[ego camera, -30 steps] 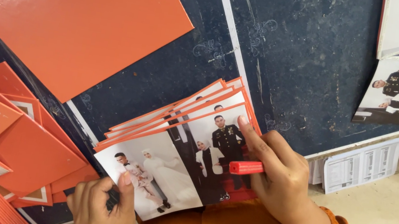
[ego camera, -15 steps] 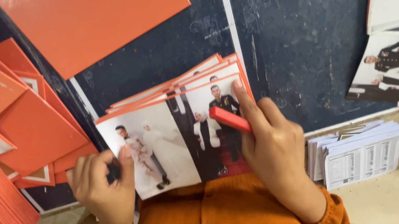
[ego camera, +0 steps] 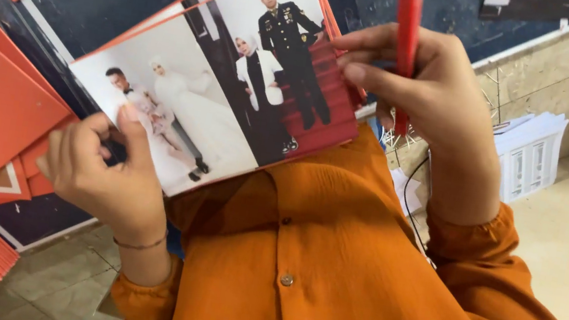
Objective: Flipping through and organizing a stack of printed wedding invitations for assembly or inspection.
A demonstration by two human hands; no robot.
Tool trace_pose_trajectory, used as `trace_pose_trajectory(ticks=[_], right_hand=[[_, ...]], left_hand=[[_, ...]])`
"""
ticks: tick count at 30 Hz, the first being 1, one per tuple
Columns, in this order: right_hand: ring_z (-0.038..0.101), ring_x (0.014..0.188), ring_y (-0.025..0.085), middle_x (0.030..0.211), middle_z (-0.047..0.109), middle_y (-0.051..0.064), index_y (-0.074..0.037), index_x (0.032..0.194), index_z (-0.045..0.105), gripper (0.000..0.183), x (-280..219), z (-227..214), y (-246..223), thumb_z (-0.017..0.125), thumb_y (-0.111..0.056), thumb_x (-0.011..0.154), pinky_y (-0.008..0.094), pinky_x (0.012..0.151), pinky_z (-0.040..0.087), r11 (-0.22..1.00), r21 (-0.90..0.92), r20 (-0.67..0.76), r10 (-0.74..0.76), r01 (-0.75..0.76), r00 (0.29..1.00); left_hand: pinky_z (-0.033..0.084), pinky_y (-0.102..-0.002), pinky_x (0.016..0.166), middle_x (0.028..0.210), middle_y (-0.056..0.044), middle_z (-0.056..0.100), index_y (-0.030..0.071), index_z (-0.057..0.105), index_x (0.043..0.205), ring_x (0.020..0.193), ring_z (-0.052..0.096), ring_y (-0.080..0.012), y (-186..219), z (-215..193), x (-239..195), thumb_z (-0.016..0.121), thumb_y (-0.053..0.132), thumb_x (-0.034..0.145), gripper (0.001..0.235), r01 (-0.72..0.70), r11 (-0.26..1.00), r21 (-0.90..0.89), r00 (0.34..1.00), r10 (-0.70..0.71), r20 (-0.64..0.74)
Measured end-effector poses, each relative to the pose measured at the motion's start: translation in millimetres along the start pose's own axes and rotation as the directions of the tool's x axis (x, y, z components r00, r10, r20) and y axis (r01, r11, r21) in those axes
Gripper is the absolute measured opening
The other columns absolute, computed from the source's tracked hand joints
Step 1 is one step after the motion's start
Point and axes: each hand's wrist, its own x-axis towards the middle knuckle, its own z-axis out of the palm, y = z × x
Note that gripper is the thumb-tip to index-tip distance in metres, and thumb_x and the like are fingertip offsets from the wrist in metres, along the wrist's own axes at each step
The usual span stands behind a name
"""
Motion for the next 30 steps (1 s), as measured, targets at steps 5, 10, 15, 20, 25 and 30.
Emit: trace_pose_trajectory(ticks=[5, 10, 15, 20, 25, 30], right_hand=[[0.043, 0.046, 0.003, 0.083, 0.069, -0.004, -0.005, 0.143, 0.071, 0.042, -5, 1, -11, 0.079, -0.015, 0.104, 0.016, 0.039, 0.034, 0.966, -0.248, 0.07, -0.065, 0.08, 0.995], [0.043, 0.048, 0.003, 0.075, 0.07, 0.0, -0.006, 0.111, 0.078, 0.019, -13, -5, 4, 0.085, -0.02, 0.1, 0.018, 0.04, 0.032, 0.957, -0.288, 0.005, 0.024, -0.021, 1.0], [0.038, 0.056, 0.003, 0.062, 0.055, -0.005, -0.013, 0.094, 0.08, 0.017, -11, -9, 15, 0.094, -0.024, 0.096, 0.021, 0.053, 0.026, 0.912, -0.41, -0.023, 0.014, -0.022, 1.0], [0.045, 0.061, 0.004, 0.068, 0.062, -0.004, -0.013, 0.09, 0.08, 0.019, -6, -8, 17, 0.095, -0.023, 0.097, 0.023, 0.057, 0.034, 0.86, -0.507, -0.057, 0.036, -0.06, 0.998], [0.035, 0.056, 0.005, 0.062, 0.053, -0.006, -0.014, 0.088, 0.079, 0.018, 0, -9, 22, 0.092, -0.022, 0.099, 0.024, 0.052, 0.024, 0.863, -0.502, -0.031, 0.059, -0.067, 0.998], [0.036, 0.055, 0.005, 0.064, 0.055, -0.006, -0.013, 0.09, 0.078, 0.017, 4, -12, 29, 0.09, -0.02, 0.1, 0.024, 0.051, 0.026, 0.871, -0.485, -0.02, 0.078, -0.078, 0.997]], left_hand=[[0.04, -0.045, 0.081, 0.076, -0.008, 0.053, 0.004, 0.063, 0.089, 0.078, 0.051, -0.0318, -5, 5, -1, 0.081, 0.015, 0.121, 0.038, -0.076, 0.997, 0.017, 0.994, 0.077, -0.08], [0.042, -0.045, 0.082, 0.078, -0.006, 0.057, 0.005, 0.061, 0.09, 0.079, 0.053, -0.0303, -9, 7, -4, 0.082, 0.013, 0.119, 0.036, -0.091, 0.996, 0.013, 0.99, 0.092, -0.104], [0.044, -0.045, 0.083, 0.079, -0.005, 0.058, 0.005, 0.061, 0.091, 0.079, 0.053, -0.0292, -10, 9, -3, 0.083, 0.014, 0.119, 0.036, -0.116, 0.993, 0.016, 0.986, 0.117, -0.117], [0.042, -0.046, 0.082, 0.08, -0.005, 0.06, 0.004, 0.062, 0.093, 0.079, 0.052, -0.0302, -13, 9, -4, 0.083, 0.013, 0.119, 0.034, -0.125, 0.992, 0.026, 0.986, 0.127, -0.109], [0.042, -0.045, 0.082, 0.08, -0.005, 0.06, 0.005, 0.063, 0.093, 0.079, 0.054, -0.0298, -12, 9, -3, 0.081, 0.015, 0.12, 0.034, -0.118, 0.993, 0.031, 0.988, 0.12, -0.101], [0.041, -0.046, 0.084, 0.081, -0.006, 0.059, 0.004, 0.064, 0.093, 0.081, 0.055, -0.0315, -11, 6, -3, 0.082, 0.015, 0.12, 0.034, -0.101, 0.995, 0.024, 0.992, 0.102, -0.076]])
